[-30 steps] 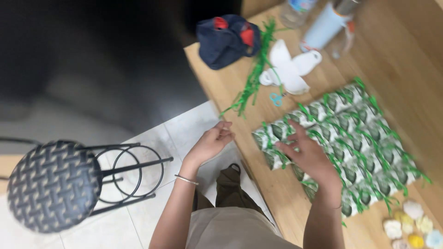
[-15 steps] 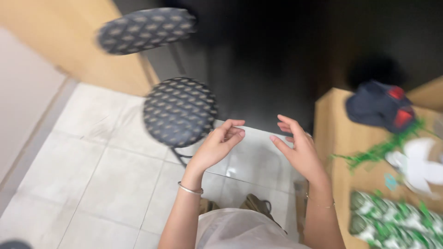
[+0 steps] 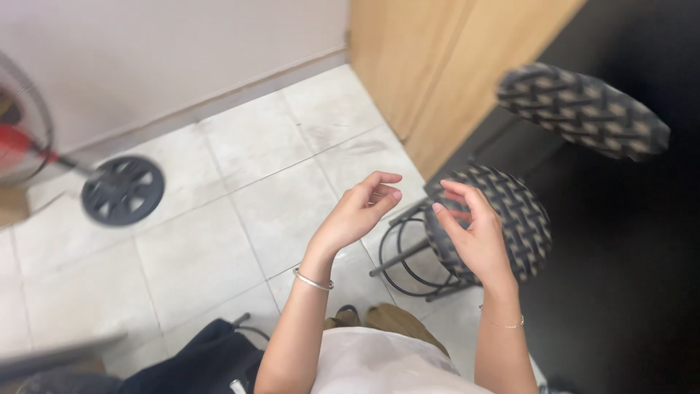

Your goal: Pick up various handmade candles from a shelf and inspect them over a workbench.

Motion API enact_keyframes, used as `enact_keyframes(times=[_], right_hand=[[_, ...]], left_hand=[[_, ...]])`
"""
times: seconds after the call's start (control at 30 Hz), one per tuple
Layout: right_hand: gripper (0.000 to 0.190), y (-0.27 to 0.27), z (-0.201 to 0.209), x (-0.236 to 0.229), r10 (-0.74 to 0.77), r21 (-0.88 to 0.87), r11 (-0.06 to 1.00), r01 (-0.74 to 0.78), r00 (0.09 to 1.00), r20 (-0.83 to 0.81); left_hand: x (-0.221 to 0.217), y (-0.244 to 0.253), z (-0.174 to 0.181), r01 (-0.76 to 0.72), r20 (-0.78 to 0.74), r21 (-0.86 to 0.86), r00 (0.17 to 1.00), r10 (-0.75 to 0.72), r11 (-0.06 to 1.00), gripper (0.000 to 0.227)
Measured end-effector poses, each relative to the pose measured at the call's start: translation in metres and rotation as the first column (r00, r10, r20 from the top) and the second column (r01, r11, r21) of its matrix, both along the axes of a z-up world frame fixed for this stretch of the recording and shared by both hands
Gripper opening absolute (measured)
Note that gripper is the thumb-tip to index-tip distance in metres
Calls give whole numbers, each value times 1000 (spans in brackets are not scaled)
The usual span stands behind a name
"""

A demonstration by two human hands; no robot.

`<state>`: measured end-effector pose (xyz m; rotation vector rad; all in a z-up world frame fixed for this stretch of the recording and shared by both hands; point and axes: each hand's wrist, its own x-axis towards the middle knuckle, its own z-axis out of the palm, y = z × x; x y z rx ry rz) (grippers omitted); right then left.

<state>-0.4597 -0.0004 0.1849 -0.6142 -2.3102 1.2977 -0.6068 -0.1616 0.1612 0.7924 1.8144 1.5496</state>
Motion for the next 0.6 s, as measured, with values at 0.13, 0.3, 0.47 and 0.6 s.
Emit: enact_keyframes(times=[0.13,0.3,0.47,0.6], right_hand=[[36,-7,-11,-74,223,-3,975,-223,975,-12],[34,-20,-20,-172,417,16,909,-417,909,14],[34,-45,-4,-280,616,1,787,-617,786,57],[33,-75,5,-359,717,2,695,-719,693,69]], left_hand=[[-35,-33,-12,-142,6,-4,990,142,990,41],[-86,-72,-11,-219,-8,-94,976,219,971,44],[-145,-102,-7,-454,-10,-95,890,455,886,44],[-176,-131,-6,-632,6,-83,773,634,771,43]])
